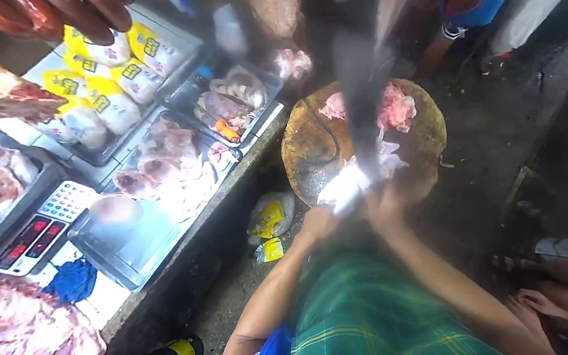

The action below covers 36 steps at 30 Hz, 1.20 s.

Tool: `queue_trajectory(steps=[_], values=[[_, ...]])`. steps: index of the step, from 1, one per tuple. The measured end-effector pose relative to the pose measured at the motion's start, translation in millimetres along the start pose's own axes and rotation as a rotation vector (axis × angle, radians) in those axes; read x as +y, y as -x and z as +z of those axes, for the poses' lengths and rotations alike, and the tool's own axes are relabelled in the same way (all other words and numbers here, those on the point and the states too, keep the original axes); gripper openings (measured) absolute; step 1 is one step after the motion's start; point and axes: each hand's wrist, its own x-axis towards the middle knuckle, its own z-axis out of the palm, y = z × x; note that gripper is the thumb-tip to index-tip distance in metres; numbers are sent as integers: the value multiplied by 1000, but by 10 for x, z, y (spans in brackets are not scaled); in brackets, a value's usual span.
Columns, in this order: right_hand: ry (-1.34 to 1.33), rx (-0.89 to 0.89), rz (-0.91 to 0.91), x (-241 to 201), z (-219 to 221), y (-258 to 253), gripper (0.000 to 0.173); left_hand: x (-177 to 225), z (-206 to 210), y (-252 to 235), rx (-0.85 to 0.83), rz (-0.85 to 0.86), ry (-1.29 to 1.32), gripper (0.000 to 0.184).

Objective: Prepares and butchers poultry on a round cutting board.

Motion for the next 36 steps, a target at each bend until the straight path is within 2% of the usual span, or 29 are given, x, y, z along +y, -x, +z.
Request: queue_trajectory(steps=[2,3,5,8,10,12,14,15,17,18,19,21,23,25,29,30,33,36], values=[[237,-470,325,179,39,184,60,-135,-53,13,-3,-45,144,48],[331,-617,407,233,-22,229,62,-205,-98,16,-7,-66,259,45],[424,-696,433,302,-187,322,66,-347,-147,36,22,-60,585,38],[413,-661,445,539,-393,313,69,-263,-104,-51,56,19,1302,24],[349,-629,488,642,-481,169,70,-100,-93,-97,-7,32,1552,36],[235,-618,539,671,-557,27,70,-31,-91,-87,-7,-121,1452,53],[132,-642,508,653,-647,-42,65,-58,-42,-58,236,-330,1094,53],[71,-662,474,647,-670,-33,63,-107,-28,-75,389,-407,945,59],[-89,-689,418,664,-666,10,65,-196,-85,-209,599,-466,785,92],[-173,-696,404,652,-646,-1,66,-227,-133,-313,641,-464,715,101],[-238,-697,391,633,-609,-29,63,-249,-174,-420,645,-451,644,102],[-295,-747,365,640,-462,-127,56,-286,-231,-583,585,-431,541,88],[-155,-786,317,694,-296,-237,59,-335,-309,-626,493,-438,521,71],[21,-719,318,656,-207,-231,63,-461,-384,-613,426,-427,519,58],[81,-540,325,297,-285,-115,63,-711,-476,-634,321,-320,542,53],[42,-472,255,148,-327,-111,61,-742,-499,-645,303,-308,531,53],[-189,-106,-130,-247,-290,-193,56,-786,-572,-691,261,-299,507,51],[-383,170,-374,-611,-74,-458,67,-820,-621,-710,221,-301,517,51]])
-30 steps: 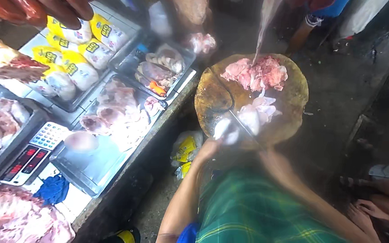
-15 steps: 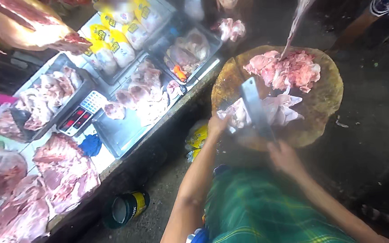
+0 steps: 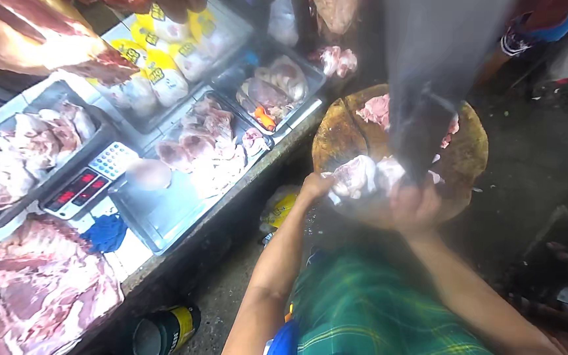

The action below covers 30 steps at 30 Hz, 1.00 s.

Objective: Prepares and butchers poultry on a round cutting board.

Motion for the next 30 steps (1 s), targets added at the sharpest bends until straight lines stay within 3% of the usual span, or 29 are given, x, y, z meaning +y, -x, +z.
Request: queue_trajectory(steps=[2,3,6,8,14,17,19,20,22,25,30], values=[[20,-13,23,114,202,65,65,-3,-3,-8,-4,-3,2,51],[137,-125,110,246,244,245,61,-27,9,-3,-2,-4,13,52],[510,-802,617,502,152,610,62,-76,19,28,-1,-32,13,56],[589,-1000,750,514,54,572,68,-86,39,30,6,-63,-41,56],[568,-989,760,709,-322,708,70,-114,45,155,-132,-131,-112,55],[504,-978,800,803,-660,801,71,-439,7,422,-122,-150,396,34],[454,-974,828,769,-745,897,71,-546,188,633,8,-149,820,30],[435,-964,832,730,-747,934,71,-538,338,718,109,-149,902,33],[408,-937,818,630,-704,987,70,-538,703,833,335,-141,778,44],[389,-861,711,487,-669,989,67,-678,1134,728,543,-112,683,51],[281,-566,365,275,-627,866,55,-795,1251,704,566,-83,691,48]])
